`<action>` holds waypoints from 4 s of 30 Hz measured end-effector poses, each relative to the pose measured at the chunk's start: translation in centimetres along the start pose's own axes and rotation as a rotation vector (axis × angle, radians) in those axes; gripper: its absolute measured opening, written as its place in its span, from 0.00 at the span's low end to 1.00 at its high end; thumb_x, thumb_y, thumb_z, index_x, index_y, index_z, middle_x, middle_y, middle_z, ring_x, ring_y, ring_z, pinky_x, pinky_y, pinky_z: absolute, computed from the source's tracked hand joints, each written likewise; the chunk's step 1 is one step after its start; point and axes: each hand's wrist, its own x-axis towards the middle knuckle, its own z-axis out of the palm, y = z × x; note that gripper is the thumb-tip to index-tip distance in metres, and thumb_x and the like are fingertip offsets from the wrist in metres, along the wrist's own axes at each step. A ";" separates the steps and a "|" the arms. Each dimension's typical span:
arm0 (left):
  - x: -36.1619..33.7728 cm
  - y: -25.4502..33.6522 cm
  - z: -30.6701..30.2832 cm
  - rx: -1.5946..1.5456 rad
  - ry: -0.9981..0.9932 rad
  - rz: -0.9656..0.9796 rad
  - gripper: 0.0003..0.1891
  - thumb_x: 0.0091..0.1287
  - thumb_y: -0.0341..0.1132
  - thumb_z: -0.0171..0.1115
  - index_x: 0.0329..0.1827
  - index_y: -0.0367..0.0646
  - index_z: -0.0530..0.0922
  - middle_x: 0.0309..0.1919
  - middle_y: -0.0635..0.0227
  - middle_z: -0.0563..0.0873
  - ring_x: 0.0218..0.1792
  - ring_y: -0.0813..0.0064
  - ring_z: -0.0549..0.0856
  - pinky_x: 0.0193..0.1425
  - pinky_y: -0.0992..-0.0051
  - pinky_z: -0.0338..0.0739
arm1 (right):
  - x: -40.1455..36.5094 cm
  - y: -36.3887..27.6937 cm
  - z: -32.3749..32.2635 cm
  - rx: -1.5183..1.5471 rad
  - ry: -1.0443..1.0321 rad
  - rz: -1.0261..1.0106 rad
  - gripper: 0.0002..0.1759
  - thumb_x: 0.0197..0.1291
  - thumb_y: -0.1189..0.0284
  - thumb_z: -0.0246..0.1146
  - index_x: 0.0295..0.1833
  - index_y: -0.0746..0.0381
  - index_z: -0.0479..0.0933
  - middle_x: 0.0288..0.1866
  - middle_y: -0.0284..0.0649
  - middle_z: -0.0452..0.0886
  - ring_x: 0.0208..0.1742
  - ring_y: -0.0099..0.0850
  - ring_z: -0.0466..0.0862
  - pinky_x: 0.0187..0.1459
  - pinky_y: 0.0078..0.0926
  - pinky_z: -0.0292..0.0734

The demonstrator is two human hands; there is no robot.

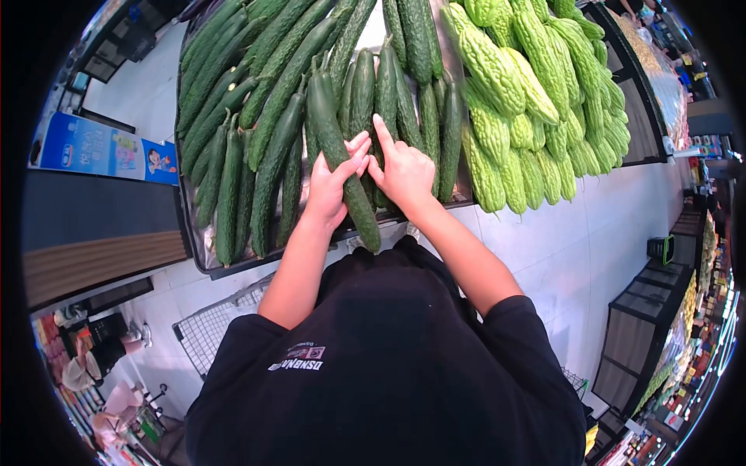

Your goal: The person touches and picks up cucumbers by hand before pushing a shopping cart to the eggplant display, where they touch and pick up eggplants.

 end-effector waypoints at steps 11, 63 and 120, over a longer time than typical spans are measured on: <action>-1.7 1.0 3.0 0.053 -0.039 0.080 0.13 0.72 0.26 0.66 0.56 0.41 0.74 0.59 0.55 0.83 0.62 0.62 0.84 0.70 0.63 0.78 | -3.7 -0.4 -6.6 0.415 -0.120 0.137 0.25 0.63 0.52 0.68 0.57 0.58 0.77 0.26 0.45 0.84 0.29 0.44 0.87 0.30 0.43 0.80; 2.6 -6.1 6.1 0.521 -0.162 -0.094 0.07 0.79 0.32 0.58 0.49 0.38 0.80 0.35 0.72 0.83 0.36 0.82 0.79 0.46 0.79 0.76 | 0.7 9.9 -4.0 0.175 -0.209 0.463 0.30 0.56 0.45 0.71 0.38 0.64 0.78 0.28 0.56 0.86 0.33 0.56 0.88 0.36 0.52 0.83; -8.9 10.0 -17.8 1.967 0.722 0.590 0.25 0.62 0.47 0.76 0.53 0.38 0.81 0.50 0.57 0.81 0.56 0.53 0.78 0.60 0.57 0.71 | -1.2 4.5 -6.4 0.626 -0.256 0.181 0.10 0.65 0.73 0.68 0.33 0.65 0.77 0.16 0.36 0.69 0.17 0.25 0.67 0.24 0.29 0.65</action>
